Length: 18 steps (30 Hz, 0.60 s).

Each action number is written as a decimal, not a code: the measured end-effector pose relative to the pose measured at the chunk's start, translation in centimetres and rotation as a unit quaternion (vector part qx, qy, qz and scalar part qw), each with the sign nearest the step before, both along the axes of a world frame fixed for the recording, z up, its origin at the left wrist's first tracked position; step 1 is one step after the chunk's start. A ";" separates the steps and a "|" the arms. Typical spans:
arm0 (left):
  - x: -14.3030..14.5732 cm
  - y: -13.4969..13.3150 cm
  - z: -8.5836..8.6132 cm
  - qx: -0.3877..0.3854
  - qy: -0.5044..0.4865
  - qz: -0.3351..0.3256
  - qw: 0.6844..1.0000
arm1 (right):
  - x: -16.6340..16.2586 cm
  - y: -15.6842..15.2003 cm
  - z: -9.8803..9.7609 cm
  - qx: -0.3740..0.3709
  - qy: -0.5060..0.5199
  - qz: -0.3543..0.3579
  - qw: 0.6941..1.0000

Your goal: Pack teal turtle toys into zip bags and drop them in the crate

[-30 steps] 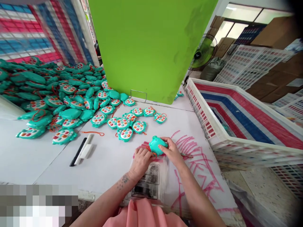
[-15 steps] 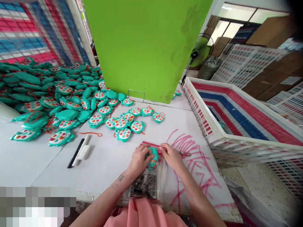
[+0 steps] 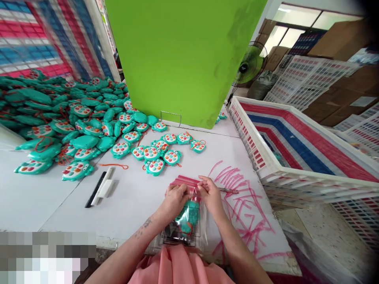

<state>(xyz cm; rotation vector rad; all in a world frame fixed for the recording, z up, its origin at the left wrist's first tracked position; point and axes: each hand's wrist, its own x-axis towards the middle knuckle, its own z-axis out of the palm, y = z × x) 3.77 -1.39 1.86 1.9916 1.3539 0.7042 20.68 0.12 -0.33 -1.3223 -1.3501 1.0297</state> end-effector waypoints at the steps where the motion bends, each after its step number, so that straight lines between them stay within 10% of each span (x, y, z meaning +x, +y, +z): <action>1: 0.1 -0.2 0.3 -0.003 -0.011 -0.007 1.000 | -0.2 0.0 0.3 -0.007 0.037 -0.003 0.999; 8: -1.5 -0.9 -0.8 -0.013 -0.205 0.175 0.963 | -0.7 -0.8 1.9 -0.006 0.115 -0.003 0.993; 12: -1.9 -0.8 -1.9 -0.206 -0.319 0.125 0.917 | -0.7 -1.0 2.0 0.013 0.101 -0.008 0.995; 18: -1.0 -0.8 -0.9 -0.227 -0.316 0.105 0.915 | -1.0 -1.0 3.8 0.192 -0.160 0.007 0.968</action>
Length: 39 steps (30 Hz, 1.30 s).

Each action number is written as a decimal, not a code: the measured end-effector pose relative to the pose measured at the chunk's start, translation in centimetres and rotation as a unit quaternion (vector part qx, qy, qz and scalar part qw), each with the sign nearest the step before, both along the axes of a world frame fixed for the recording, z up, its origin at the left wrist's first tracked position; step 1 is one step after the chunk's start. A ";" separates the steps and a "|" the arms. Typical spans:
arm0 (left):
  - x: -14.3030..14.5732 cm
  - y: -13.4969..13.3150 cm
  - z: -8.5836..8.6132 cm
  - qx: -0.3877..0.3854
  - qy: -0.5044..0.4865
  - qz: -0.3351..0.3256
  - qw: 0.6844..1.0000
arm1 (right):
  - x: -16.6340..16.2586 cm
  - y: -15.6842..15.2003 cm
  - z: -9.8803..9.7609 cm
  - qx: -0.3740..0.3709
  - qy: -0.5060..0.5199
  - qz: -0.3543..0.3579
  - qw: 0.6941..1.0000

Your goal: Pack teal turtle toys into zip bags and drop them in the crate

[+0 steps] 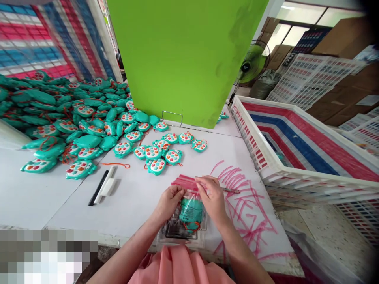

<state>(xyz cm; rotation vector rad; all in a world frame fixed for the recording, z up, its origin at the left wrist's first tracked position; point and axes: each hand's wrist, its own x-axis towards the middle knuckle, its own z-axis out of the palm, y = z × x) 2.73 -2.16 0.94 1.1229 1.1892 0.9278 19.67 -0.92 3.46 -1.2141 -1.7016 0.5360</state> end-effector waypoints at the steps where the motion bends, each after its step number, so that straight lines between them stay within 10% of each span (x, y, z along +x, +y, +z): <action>1: 0.1 0.0 0.3 0.008 0.005 -0.008 1.000 | -0.2 -0.1 0.3 0.018 -0.040 0.021 0.999; 8: 0.8 -0.3 2.3 0.163 0.180 -0.059 0.968 | -1.9 -0.8 0.3 0.047 -0.157 0.093 0.982; 13: 0.9 -0.6 2.4 0.164 0.183 -0.087 0.965 | -1.3 -0.1 -0.3 -0.048 0.003 0.018 0.999; 21: -1.1 0.0 -1.6 -0.013 0.046 -0.012 0.999 | 13.9 -1.9 -3.8 -0.120 -0.055 -0.198 0.971; 26: -1.5 0.4 -2.7 -0.032 0.014 -0.002 0.999 | 19.4 -5.0 -5.9 -0.065 -0.248 -0.156 0.954; 34: -1.7 0.5 -2.1 -0.071 -0.021 -0.007 0.997 | 15.7 -2.9 -2.9 0.072 -0.211 -0.256 0.940; 39: -1.8 0.3 -1.6 -0.072 -0.046 -0.009 0.996 | 12.0 -1.6 -2.1 -0.010 -0.181 -0.120 0.976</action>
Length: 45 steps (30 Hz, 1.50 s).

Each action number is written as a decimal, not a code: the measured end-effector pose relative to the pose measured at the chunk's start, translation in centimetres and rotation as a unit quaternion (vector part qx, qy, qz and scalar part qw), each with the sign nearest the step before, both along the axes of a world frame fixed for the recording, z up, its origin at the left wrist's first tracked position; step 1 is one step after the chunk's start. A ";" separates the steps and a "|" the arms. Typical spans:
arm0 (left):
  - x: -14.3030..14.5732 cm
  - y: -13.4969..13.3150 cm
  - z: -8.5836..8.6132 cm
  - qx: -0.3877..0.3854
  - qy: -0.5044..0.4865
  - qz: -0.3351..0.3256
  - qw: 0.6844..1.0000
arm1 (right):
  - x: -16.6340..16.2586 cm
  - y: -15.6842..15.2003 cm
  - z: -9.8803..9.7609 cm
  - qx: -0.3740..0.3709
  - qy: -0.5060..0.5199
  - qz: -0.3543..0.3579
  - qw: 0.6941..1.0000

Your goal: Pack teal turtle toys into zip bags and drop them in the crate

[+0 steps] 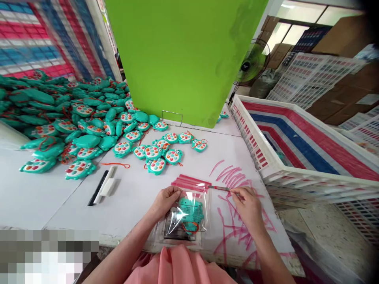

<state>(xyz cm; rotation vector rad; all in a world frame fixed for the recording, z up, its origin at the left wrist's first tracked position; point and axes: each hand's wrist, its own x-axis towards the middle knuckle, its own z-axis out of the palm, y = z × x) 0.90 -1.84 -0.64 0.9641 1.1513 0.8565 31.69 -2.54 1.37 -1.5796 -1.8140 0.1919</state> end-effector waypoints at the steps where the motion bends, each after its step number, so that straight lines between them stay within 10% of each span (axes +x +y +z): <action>1: 0.0 0.0 0.0 0.001 -0.008 -0.004 1.000 | -0.9 0.2 0.1 -0.032 0.026 0.024 0.999; 10: -0.7 0.0 -0.4 -0.016 -0.058 -0.017 0.998 | -7.3 2.6 -1.5 -0.286 0.212 0.142 0.924; 29: -0.9 -0.1 0.7 -0.026 -0.102 0.002 0.994 | -7.0 2.9 -0.4 -0.321 0.336 0.155 0.872; 34: -0.3 -0.3 0.1 0.018 0.032 -0.018 0.999 | 0.4 5.9 4.2 -0.070 0.287 -0.034 0.955; 37: 0.1 -0.6 0.1 0.106 0.154 -0.035 0.982 | 5.2 8.4 7.5 0.249 0.240 -0.190 0.919; 39: 0.5 -0.8 0.3 0.165 0.232 -0.067 0.956 | 6.0 10.2 8.6 0.332 0.207 -0.182 0.902; 45: 2.1 -1.0 0.7 0.230 0.444 -0.184 0.846 | -2.6 16.8 4.7 0.107 0.033 0.019 0.994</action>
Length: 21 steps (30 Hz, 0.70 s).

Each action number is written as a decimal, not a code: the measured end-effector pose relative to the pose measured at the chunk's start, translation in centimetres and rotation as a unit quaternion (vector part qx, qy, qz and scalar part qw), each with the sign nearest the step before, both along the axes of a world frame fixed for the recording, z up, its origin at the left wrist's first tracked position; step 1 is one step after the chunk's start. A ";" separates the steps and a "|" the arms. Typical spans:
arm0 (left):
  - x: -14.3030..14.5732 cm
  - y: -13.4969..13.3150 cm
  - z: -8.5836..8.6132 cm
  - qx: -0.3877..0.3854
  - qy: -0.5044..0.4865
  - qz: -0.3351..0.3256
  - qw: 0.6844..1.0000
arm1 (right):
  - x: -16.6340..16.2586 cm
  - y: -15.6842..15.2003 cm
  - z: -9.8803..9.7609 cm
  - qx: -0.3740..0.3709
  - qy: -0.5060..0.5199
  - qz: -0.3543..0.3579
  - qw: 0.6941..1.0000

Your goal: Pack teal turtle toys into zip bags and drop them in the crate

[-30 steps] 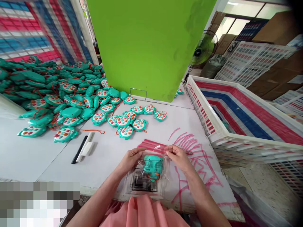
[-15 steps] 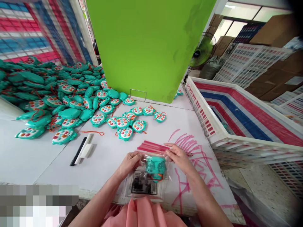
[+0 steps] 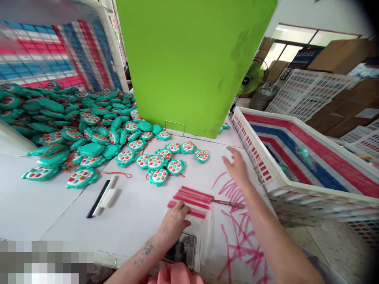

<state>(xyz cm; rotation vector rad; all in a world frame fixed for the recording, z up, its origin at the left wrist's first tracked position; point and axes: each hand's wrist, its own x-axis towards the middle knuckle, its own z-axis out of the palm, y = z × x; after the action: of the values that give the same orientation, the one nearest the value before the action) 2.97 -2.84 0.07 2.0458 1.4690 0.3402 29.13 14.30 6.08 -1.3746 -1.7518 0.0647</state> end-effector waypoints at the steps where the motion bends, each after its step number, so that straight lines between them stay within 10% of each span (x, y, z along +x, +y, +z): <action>1: 0.2 0.0 0.0 0.020 0.041 -0.008 0.999 | -1.7 1.3 -1.1 -0.039 -0.042 0.030 0.998; 8: 0.5 0.3 -0.7 0.166 0.114 0.002 0.979 | -7.2 6.1 -5.9 -0.192 -0.120 0.057 0.972; 21: 0.7 -0.6 -1.6 0.233 0.113 -0.022 0.966 | -4.5 -6.9 -5.3 -0.232 0.090 0.174 0.953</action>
<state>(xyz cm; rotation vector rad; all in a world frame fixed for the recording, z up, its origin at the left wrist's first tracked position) 3.68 -3.46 -1.52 2.5580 1.5860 0.4824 24.66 7.39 0.78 -1.3058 -1.8734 0.8151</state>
